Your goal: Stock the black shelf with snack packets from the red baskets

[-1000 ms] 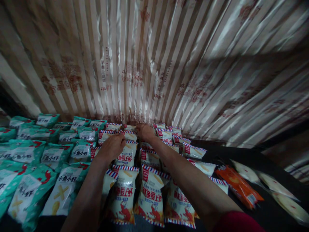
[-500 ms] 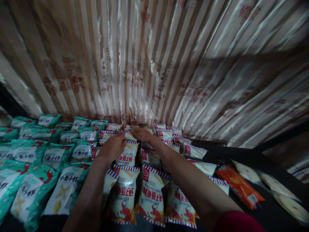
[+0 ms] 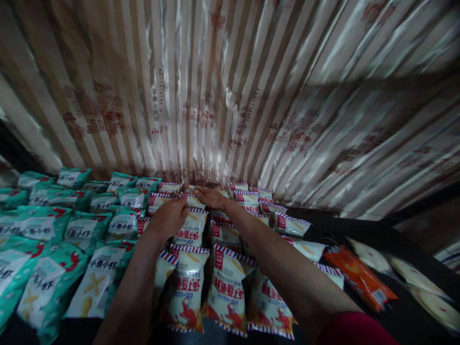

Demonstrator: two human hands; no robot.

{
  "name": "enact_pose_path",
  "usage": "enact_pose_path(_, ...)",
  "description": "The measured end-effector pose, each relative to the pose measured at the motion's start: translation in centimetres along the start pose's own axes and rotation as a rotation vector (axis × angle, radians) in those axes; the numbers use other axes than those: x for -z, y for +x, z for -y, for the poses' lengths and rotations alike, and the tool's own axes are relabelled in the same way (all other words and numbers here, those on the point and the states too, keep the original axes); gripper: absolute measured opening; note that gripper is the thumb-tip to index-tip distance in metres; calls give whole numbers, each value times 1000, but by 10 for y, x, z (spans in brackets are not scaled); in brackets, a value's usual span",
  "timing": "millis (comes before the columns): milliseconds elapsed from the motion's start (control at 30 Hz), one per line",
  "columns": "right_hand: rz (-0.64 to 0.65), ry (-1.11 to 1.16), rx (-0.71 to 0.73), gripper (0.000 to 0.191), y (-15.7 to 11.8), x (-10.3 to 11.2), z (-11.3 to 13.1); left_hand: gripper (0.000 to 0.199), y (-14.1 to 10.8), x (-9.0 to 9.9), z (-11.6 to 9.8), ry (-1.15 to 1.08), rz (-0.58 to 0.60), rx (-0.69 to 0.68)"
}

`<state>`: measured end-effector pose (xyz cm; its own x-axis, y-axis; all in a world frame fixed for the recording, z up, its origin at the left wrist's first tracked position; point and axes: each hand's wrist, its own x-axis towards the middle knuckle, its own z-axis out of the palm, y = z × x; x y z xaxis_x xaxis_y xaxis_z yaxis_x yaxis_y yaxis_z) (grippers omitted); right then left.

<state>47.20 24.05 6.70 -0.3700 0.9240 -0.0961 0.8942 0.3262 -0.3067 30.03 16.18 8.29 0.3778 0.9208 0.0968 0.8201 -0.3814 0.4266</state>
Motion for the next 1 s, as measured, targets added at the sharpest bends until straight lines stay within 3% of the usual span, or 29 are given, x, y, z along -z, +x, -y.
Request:
enact_pose_path(267, 91, 94, -5, 43, 1, 1, 2, 21, 0, 2, -2, 4, 12, 20)
enact_pose_path(667, 61, 15, 70, 35, -9, 8, 9, 23, -1, -2, 2, -4, 6, 17)
enact_pose_path(800, -24, -33, 21, 40, -15, 12, 5, 24, -1, -3, 2, 9, 0, 10)
enact_pose_path(1000, -199, -107, -36, 34, -30, 27, -15, 26, -4, -5, -4, 56, -15, -9)
